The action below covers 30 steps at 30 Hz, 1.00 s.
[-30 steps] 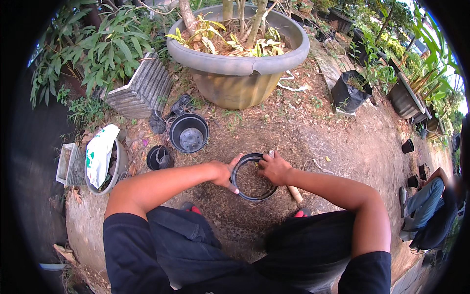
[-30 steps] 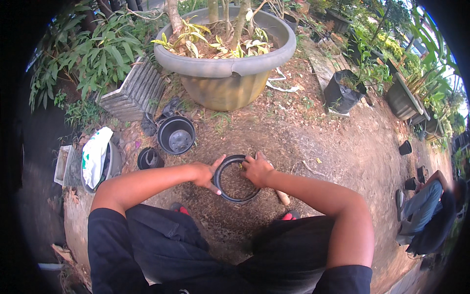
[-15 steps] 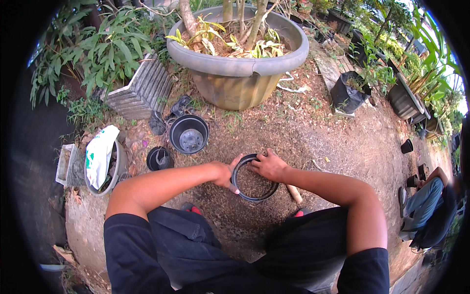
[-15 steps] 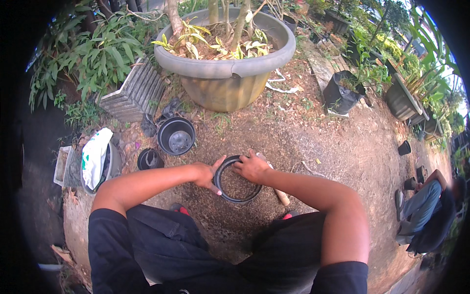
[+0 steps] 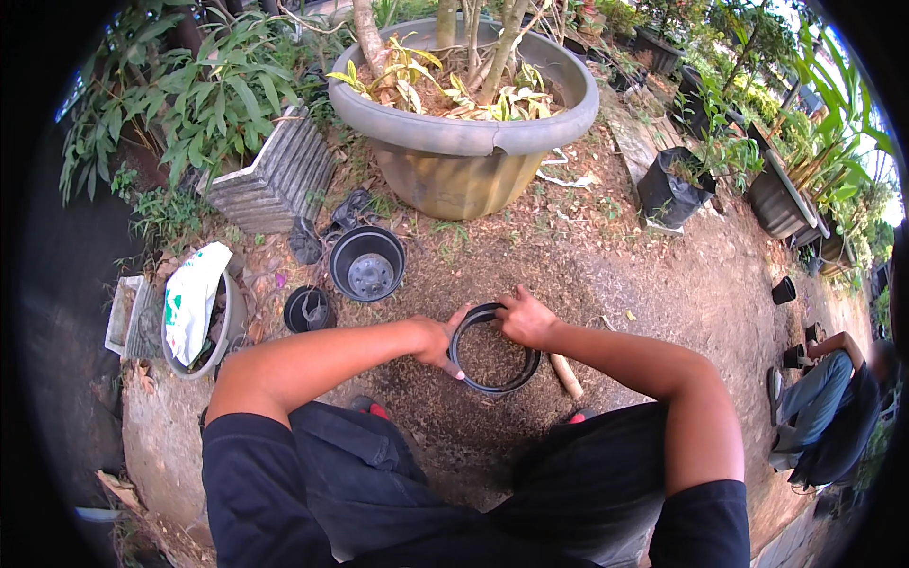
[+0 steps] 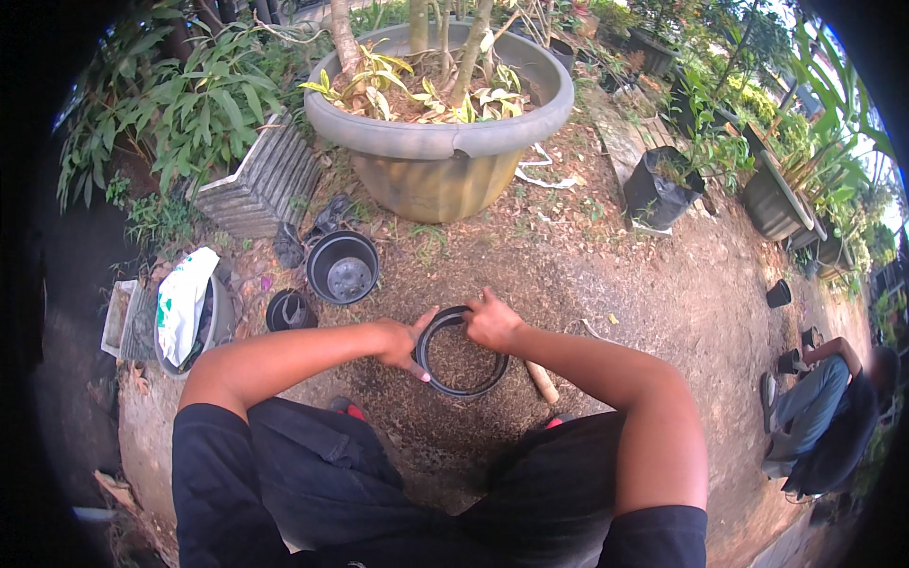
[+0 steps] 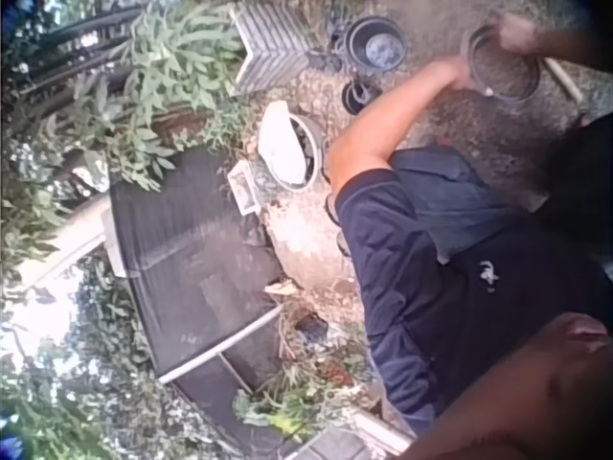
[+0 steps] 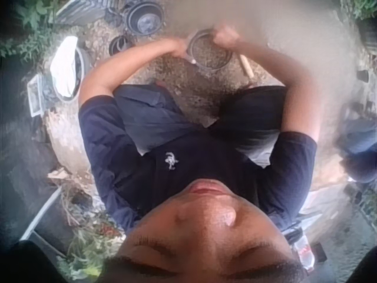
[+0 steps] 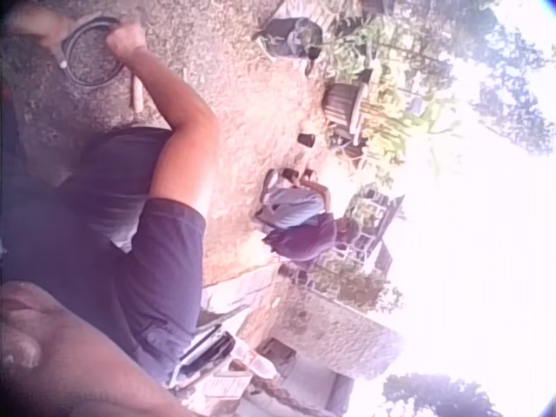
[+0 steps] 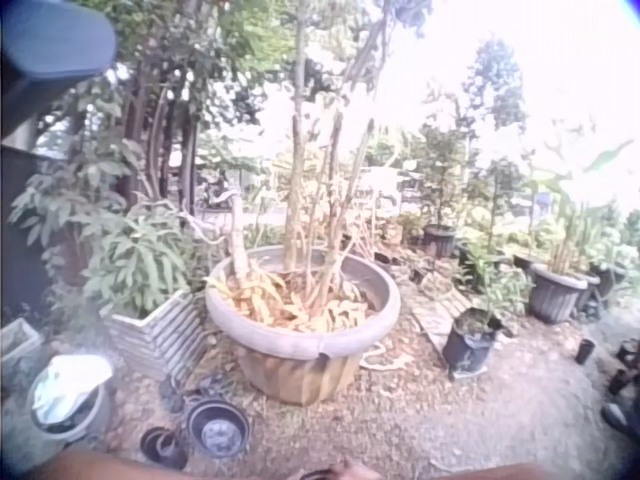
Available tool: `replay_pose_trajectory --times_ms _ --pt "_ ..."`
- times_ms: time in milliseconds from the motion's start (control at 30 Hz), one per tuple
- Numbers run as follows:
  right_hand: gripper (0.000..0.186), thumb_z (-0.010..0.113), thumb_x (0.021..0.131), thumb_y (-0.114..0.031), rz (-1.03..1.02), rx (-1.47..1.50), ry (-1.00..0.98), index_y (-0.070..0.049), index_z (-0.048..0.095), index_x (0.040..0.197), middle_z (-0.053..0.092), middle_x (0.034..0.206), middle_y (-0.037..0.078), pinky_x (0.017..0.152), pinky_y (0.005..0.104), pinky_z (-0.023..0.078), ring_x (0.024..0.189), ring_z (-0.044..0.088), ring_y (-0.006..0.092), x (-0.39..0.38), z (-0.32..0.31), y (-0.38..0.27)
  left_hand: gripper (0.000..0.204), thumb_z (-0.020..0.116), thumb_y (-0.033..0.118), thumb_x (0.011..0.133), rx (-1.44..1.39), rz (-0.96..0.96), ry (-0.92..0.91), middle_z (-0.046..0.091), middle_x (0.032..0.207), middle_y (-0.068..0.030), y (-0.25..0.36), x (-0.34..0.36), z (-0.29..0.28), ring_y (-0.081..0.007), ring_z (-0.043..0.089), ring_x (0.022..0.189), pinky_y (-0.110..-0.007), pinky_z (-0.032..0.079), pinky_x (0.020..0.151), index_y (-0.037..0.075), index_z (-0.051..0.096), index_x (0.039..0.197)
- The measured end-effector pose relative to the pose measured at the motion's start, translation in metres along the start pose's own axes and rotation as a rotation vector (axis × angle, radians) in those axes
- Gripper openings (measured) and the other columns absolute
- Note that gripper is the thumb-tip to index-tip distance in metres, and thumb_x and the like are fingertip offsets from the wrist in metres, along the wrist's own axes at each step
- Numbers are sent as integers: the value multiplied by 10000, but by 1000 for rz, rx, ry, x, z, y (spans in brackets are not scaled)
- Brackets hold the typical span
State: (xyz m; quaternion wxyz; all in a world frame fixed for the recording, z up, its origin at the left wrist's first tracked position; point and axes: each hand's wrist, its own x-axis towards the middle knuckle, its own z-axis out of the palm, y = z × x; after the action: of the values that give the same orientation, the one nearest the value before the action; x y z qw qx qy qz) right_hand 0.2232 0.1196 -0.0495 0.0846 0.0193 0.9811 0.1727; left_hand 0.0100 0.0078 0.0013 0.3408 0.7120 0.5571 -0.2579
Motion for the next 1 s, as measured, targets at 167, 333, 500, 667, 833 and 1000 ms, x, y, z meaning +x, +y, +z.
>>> replay_pose_trajectory --times_ms 167,333,500,667,833,1000 --pt "137 626 862 -243 1 201 -65 -168 736 893 686 1006 -44 938 504 451 1130 552 188 12 2 -4 1478 697 779 765 -5 35 33 634 1309 -285 -5 0 3 -397 626 1222 -432 479 1017 -9 -285 1538" --pt "128 621 868 -250 -2 258 -17 -171 722 871 692 1017 -36 938 526 446 1155 556 181 29 6 -14 1478 695 789 756 -5 51 41 608 1356 -280 -9 5 6 -391 609 1252 -431 479 1019 -43 -235 1549" --pt "129 613 876 -242 47 188 -113 -183 728 885 704 995 -35 958 521 432 1115 593 173 38 7 -24 1477 695 786 758 -5 31 17 606 1361 -277 -7 4 3 -394 606 1253 -431 478 1018 -49 -233 1548" --pt "128 609 877 -226 85 170 -129 -197 733 892 713 961 -37 969 502 421 1054 621 168 37 6 -30 1475 698 780 760 -11 47 24 617 1345 -276 -5 2 1 -395 610 1247 -441 480 1013 -41 -241 1547" --pt "110 644 874 -241 91 217 -6 -208 736 923 708 907 -40 939 505 417 1024 624 177 29 6 -17 1468 698 771 768 -9 45 42 630 1327 -270 -7 4 5 -389 622 1233 -443 485 1004 -30 -255 1546" --pt "166 697 859 -288 163 371 189 -205 706 1002 684 830 -27 920 510 421 972 618 190 7 3 14 1468 704 761 773 -8 31 23 633 1328 -261 -4 3 4 -382 627 1228 -436 487 1002 -23 -270 1541"
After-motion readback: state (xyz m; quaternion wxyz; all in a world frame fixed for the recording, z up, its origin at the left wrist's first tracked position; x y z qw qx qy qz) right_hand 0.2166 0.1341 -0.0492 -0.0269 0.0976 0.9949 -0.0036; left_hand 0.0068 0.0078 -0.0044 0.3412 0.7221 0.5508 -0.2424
